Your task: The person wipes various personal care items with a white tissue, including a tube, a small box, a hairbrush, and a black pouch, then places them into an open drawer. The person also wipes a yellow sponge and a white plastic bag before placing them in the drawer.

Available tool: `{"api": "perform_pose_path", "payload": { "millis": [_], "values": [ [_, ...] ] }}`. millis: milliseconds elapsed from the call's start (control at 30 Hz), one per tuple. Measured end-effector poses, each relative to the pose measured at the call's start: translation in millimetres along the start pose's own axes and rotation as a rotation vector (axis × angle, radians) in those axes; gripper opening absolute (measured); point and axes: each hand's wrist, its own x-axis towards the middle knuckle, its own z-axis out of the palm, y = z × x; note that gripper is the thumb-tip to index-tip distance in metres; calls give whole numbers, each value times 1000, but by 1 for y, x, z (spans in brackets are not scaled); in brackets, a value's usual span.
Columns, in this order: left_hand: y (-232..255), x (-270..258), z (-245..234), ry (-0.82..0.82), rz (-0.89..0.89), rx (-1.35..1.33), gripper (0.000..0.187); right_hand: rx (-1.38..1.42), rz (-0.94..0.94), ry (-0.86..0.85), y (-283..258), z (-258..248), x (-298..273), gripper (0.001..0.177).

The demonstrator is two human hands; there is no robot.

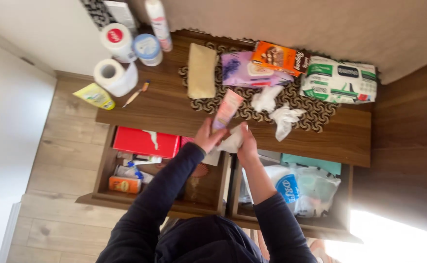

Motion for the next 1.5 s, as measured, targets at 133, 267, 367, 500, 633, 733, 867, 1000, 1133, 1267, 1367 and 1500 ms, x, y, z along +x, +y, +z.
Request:
{"api": "perform_pose_path", "payload": {
  "millis": [133,267,367,500,633,733,867,1000,1133,1267,1367,1500],
  "values": [
    [12,-58,-5,-105,125,154,61,-69,15,-156,-26,50,-88,39],
    [-28,-83,0,-167,39,265,76,-627,-205,35,33,36,-53,52],
    [-68,-89,7,-222,0,575,66,-625,-243,187,28,52,-70,53],
    [-89,-90,-7,-226,90,597,59,-612,-317,295,14,75,-85,57],
    [-52,-114,-52,-263,229,553,64,-848,-616,388,8,72,-68,45],
    [-36,-131,-76,-361,125,411,67,-1282,-1203,408,9,55,-55,61],
    [-31,-147,-96,-367,112,314,56,-1551,-1562,7,-12,51,-78,59],
    [-97,-99,-66,-320,65,105,48,-1681,-1418,-304,34,34,-67,27],
    [-64,-123,-67,-340,42,58,48,-1397,-1739,-543,29,68,-134,44],
    [-45,-141,-70,-415,27,23,53,-1330,-1501,-604,40,45,-109,44],
    [-43,-146,-70,-449,68,53,53,-1475,-1478,-461,26,24,-79,44],
    [-48,-140,-77,-487,94,-68,50,-1463,-970,-10,-1,16,-71,58]
  ]
}}
